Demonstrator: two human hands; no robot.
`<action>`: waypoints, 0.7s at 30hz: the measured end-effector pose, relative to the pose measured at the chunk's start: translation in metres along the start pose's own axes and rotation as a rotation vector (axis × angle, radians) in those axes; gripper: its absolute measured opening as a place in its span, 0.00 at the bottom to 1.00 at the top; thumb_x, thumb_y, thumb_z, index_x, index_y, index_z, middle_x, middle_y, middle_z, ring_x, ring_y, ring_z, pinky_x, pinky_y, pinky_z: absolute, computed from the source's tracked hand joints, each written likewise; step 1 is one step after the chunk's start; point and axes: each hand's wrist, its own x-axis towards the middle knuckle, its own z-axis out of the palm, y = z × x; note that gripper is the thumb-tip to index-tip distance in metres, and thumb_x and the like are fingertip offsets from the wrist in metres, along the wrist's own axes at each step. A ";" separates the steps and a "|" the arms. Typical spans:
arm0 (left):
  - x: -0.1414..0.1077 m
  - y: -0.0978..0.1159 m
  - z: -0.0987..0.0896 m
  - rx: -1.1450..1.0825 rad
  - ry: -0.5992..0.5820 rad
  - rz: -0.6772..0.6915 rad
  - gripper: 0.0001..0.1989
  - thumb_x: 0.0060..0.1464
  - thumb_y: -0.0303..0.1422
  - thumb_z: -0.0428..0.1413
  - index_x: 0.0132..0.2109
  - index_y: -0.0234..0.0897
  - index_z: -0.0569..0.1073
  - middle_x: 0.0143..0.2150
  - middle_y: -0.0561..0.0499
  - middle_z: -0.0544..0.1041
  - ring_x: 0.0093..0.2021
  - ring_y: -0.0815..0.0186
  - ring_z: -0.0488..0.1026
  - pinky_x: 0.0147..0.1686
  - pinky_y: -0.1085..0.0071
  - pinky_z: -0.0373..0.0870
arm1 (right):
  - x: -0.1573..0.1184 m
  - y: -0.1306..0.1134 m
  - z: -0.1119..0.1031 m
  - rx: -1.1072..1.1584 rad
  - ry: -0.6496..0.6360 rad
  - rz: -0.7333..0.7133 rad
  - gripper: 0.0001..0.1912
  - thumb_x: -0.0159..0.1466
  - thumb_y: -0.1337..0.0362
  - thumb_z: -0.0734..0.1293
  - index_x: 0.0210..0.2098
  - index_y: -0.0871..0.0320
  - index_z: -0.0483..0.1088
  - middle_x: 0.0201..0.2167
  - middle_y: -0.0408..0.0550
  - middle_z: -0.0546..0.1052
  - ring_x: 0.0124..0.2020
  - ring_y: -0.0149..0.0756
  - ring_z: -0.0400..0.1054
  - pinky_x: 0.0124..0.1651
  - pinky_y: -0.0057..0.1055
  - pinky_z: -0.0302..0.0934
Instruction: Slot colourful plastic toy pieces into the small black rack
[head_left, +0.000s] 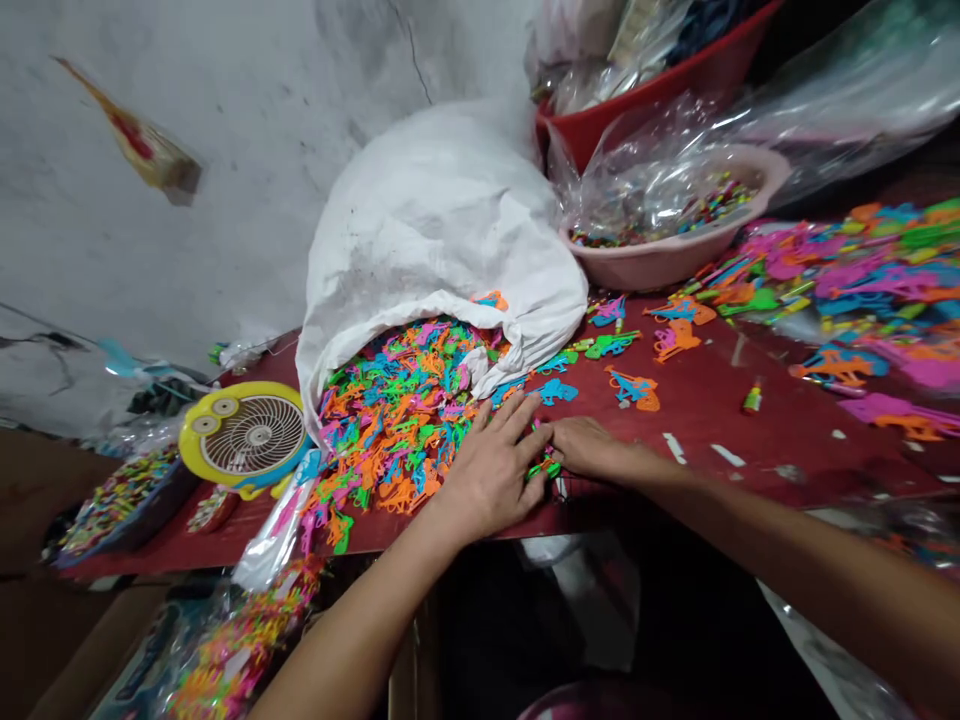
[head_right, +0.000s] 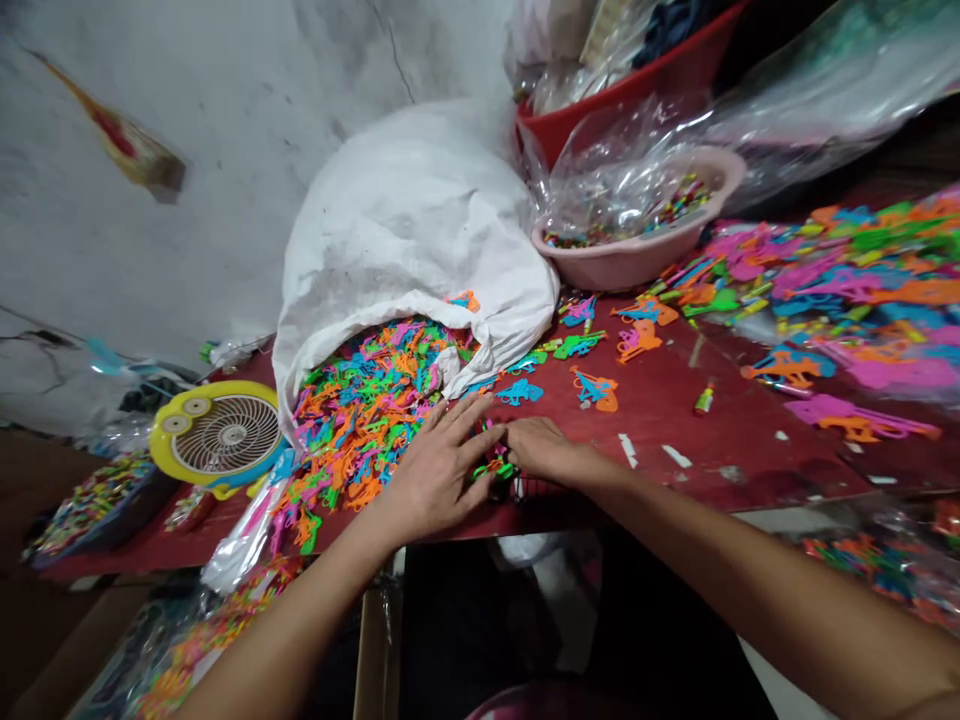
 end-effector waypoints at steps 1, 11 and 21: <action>0.000 0.000 0.000 0.009 0.002 -0.004 0.26 0.61 0.39 0.53 0.65 0.43 0.65 0.75 0.43 0.52 0.74 0.50 0.50 0.70 0.44 0.51 | -0.002 0.000 -0.001 0.004 0.002 0.002 0.12 0.63 0.69 0.63 0.44 0.61 0.76 0.42 0.57 0.81 0.42 0.43 0.75 0.41 0.30 0.62; 0.018 0.001 0.012 0.148 0.059 -0.271 0.21 0.62 0.39 0.52 0.60 0.43 0.72 0.71 0.41 0.61 0.69 0.47 0.61 0.66 0.46 0.59 | -0.095 0.081 -0.021 0.216 0.515 0.042 0.15 0.68 0.63 0.59 0.47 0.59 0.75 0.46 0.53 0.79 0.46 0.40 0.73 0.49 0.34 0.63; 0.042 0.010 0.011 0.124 0.055 -0.335 0.24 0.62 0.44 0.52 0.61 0.41 0.72 0.71 0.38 0.60 0.69 0.44 0.59 0.64 0.40 0.59 | -0.171 0.218 -0.084 -0.172 0.609 0.718 0.18 0.64 0.73 0.64 0.51 0.63 0.77 0.49 0.65 0.76 0.39 0.39 0.68 0.38 0.33 0.53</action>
